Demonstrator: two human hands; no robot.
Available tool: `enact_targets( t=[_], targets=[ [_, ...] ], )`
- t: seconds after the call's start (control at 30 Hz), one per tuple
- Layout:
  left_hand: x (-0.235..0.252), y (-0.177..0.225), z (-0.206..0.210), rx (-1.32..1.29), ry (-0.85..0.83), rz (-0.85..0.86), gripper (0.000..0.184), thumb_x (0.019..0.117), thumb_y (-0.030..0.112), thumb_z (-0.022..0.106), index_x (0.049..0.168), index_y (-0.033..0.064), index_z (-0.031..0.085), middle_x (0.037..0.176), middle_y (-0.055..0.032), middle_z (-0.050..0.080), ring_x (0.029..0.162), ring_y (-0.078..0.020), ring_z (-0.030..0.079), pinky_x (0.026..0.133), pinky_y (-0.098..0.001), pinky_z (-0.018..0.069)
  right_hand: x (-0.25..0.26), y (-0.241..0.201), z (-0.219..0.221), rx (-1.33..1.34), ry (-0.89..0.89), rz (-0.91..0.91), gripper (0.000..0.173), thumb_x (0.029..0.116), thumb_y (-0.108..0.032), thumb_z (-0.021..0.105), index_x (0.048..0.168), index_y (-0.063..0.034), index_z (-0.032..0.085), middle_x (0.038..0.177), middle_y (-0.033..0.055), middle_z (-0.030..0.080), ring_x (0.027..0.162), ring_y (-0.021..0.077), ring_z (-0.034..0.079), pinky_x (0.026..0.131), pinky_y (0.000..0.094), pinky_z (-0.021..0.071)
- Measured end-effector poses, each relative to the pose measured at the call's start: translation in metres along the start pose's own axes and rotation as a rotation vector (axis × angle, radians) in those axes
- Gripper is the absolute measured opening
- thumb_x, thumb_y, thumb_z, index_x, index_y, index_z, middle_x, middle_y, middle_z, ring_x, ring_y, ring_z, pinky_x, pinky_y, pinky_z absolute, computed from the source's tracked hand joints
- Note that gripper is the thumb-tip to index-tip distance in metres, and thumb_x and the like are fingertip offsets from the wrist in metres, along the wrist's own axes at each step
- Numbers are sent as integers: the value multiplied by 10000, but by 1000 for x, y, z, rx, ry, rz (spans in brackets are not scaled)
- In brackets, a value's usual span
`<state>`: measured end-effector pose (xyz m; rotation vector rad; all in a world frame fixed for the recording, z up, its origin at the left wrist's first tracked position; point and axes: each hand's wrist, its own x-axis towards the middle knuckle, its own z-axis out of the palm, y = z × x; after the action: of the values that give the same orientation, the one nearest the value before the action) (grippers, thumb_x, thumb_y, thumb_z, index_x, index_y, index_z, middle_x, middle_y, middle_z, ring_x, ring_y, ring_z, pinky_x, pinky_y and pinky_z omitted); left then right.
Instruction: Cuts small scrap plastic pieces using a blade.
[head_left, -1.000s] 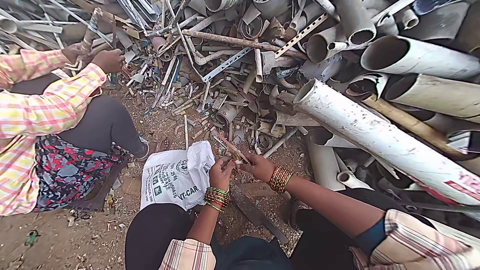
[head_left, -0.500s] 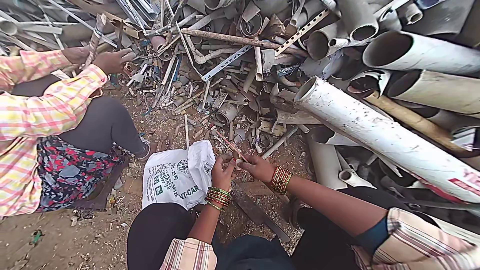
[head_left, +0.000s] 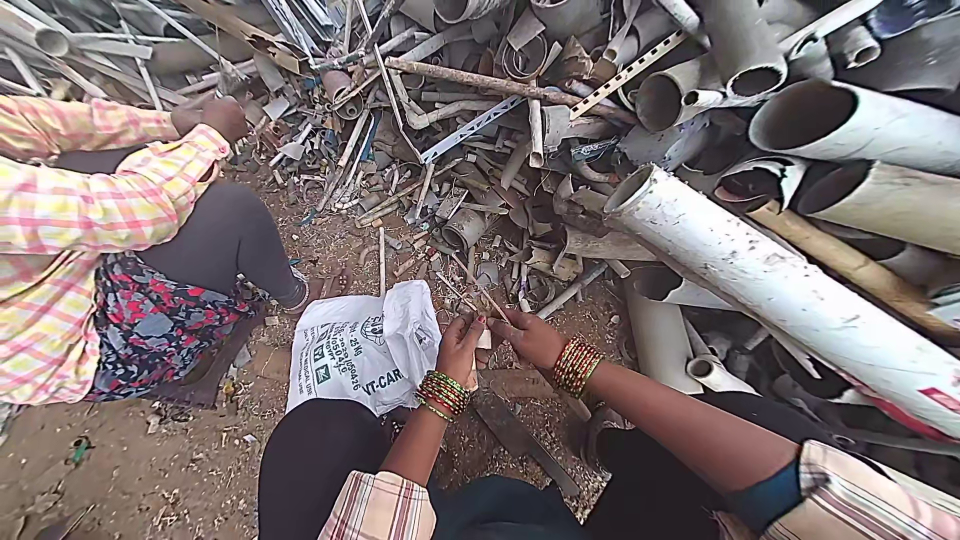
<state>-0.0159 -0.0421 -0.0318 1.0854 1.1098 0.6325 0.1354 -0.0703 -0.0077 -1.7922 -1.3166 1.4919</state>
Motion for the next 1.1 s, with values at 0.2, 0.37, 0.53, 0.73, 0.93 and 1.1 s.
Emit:
enact_targets(
  t=[0.2, 0.37, 0.53, 0.73, 0.93, 1.1],
  targets=[
    [1, 2, 1, -80, 52, -73, 360, 1135, 226, 321, 1309, -41, 489, 807, -56, 563, 510, -60, 522, 484, -199, 479, 1, -6, -8, 231, 125, 204, 377, 1098, -314, 492, 1369, -56, 445, 806, 31, 528, 529, 73, 477, 510, 227, 432],
    [0, 5, 1, -31, 64, -141, 369, 1118, 178, 376, 1422, -25, 424, 930, -66, 518, 584, -74, 505, 516, -209, 457, 6, 0, -9, 204, 114, 268, 412, 1093, -247, 498, 1419, -9, 415, 1024, 113, 540, 792, 168, 547, 741, 343, 483],
    [6, -1, -1, 229, 13, -144, 485, 1107, 156, 429, 1538, -10, 286, 1099, -166, 548, 700, -155, 548, 628, -307, 498, 5, -1, -13, 192, 171, 102, 412, 1067, -100, 520, 1444, 4, 391, 1084, 138, 585, 771, 142, 617, 727, 308, 539],
    [8, -4, -7, 200, 86, 63, 397, 984, 119, 672, 1318, -32, 520, 1029, -126, 618, 625, -65, 534, 552, -226, 459, 6, 1, -14, 155, 167, -21, 353, 1070, -105, 528, 1379, 9, 401, 927, 95, 617, 657, 122, 660, 666, 294, 592],
    [6, 1, -3, -45, 164, 146, 233, 1083, 119, 470, 1227, -55, 528, 818, -25, 535, 538, -10, 485, 506, -156, 450, 1, 3, -4, 118, 61, -107, 282, 1114, -152, 400, 1353, -9, 437, 805, 26, 536, 563, 71, 561, 563, 239, 525],
    [8, 2, -4, -147, 285, 102, 443, 1140, 286, 233, 1286, -44, 490, 907, -72, 536, 669, -93, 557, 600, -239, 495, -10, 2, 12, 43, -54, -181, 268, 1104, -152, 356, 1300, 5, 452, 771, 31, 529, 544, 81, 549, 554, 254, 512]
  ],
)
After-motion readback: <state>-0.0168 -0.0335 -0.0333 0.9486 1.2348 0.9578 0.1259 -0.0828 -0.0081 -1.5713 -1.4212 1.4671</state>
